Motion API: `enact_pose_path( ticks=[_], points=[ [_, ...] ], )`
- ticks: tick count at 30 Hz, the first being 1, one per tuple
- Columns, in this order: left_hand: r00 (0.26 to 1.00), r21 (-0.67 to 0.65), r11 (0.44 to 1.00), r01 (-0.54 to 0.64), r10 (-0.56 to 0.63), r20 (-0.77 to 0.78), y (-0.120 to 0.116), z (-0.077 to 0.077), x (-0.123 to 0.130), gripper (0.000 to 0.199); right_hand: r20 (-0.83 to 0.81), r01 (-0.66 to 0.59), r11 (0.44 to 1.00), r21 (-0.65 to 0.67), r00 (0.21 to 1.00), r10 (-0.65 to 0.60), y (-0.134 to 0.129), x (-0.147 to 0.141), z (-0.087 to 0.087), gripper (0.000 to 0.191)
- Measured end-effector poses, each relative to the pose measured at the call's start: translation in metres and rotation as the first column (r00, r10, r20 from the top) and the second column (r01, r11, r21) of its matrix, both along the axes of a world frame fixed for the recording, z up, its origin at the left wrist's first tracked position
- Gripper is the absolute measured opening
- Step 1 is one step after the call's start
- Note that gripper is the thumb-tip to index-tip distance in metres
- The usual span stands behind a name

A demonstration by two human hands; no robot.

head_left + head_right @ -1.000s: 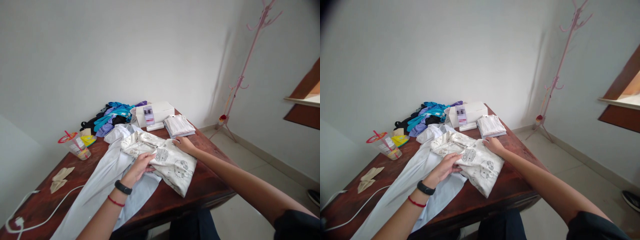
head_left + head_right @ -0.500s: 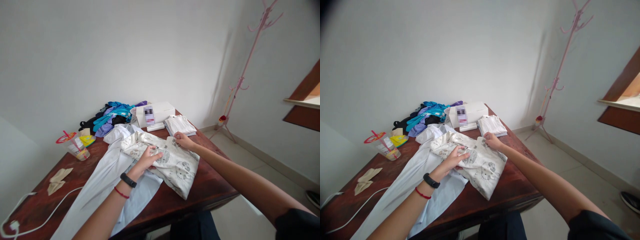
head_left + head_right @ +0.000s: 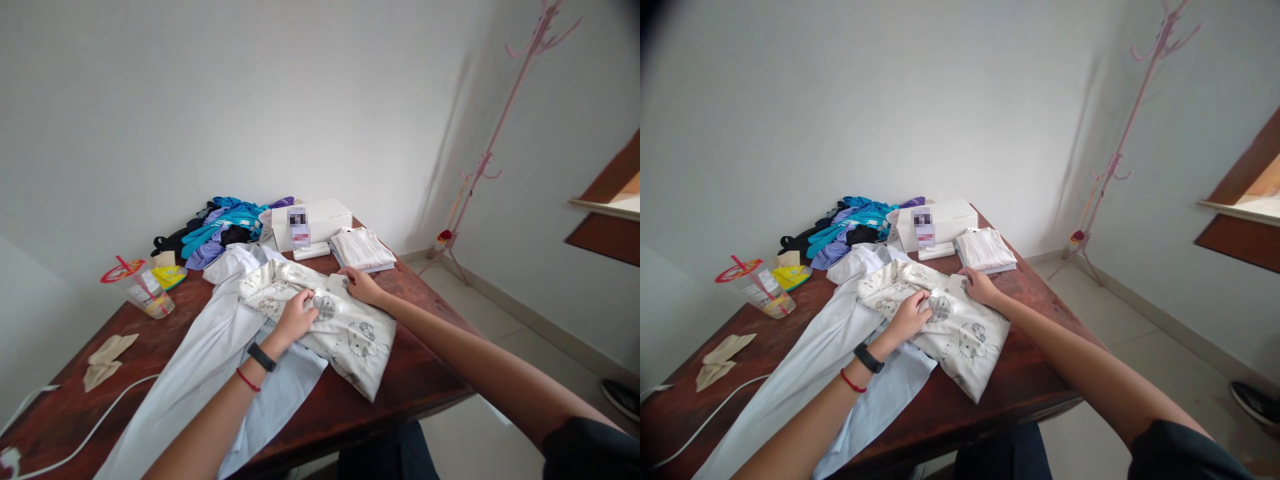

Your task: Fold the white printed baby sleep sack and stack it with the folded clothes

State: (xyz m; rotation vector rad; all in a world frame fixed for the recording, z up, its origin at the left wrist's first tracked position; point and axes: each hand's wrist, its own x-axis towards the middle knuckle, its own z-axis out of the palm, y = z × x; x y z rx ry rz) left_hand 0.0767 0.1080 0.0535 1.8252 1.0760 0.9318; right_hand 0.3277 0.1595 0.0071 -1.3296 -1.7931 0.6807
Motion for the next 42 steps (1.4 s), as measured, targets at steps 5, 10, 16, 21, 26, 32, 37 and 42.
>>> enact_pose_path(
  ticks=[5, 10, 16, 21, 26, 32, 37, 42],
  points=[
    [0.973, 0.333, 0.943, 0.009, 0.069, -0.220, -0.020, 0.002, -0.009, 0.050, 0.303, 0.063, 0.985, 0.159, 0.947, -0.110, -0.015, -0.002, -0.001, 0.055],
    [0.830, 0.365, 0.805, 0.468, -0.259, -0.493, -0.065, 0.017, 0.003, 0.060, 0.431, 0.072, 0.979, 0.192, 0.890, -0.150, -0.024, 0.003, 0.000, 0.049],
    [0.694, 0.257, 0.780, 0.570, -0.289, -0.660, -0.106, 0.004, 0.018, 0.064, 0.501, 0.186, 0.972, 0.141, 0.834, -0.233, -0.043, 0.005, 0.001, 0.041],
    [0.684, 0.248, 0.773, 0.584, -0.304, -0.663, -0.130, -0.007, 0.015, 0.059, 0.504, 0.228, 0.970, 0.077, 0.831, -0.236, -0.071, 0.013, 0.001, 0.037],
    [0.721, 0.258, 0.805, 0.535, -0.275, -0.636, -0.150, -0.020, 0.014, 0.043, 0.445, 0.140, 0.983, 0.121, 0.877, -0.180, -0.105, 0.024, 0.003, 0.054],
    [0.817, 0.225, 0.843, 0.489, -0.352, -0.457, -0.168, -0.026, -0.001, 0.055, 0.462, -0.209, 0.975, 0.070, 0.874, 0.154, -0.153, 0.045, 0.011, 0.055],
    [0.925, 0.225, 0.906, 0.359, -0.313, -0.216, -0.192, -0.044, -0.024, 0.049, 0.405, -0.391, 0.891, -0.232, 0.793, 0.454, -0.186, 0.071, 0.028, 0.070],
    [0.980, 0.069, 0.978, 0.196, -0.193, -0.053, -0.213, -0.042, -0.046, 0.043, 0.359, -0.473, 0.788, -0.394, 0.710, 0.606, -0.207, 0.096, 0.040, 0.115]
  ],
)
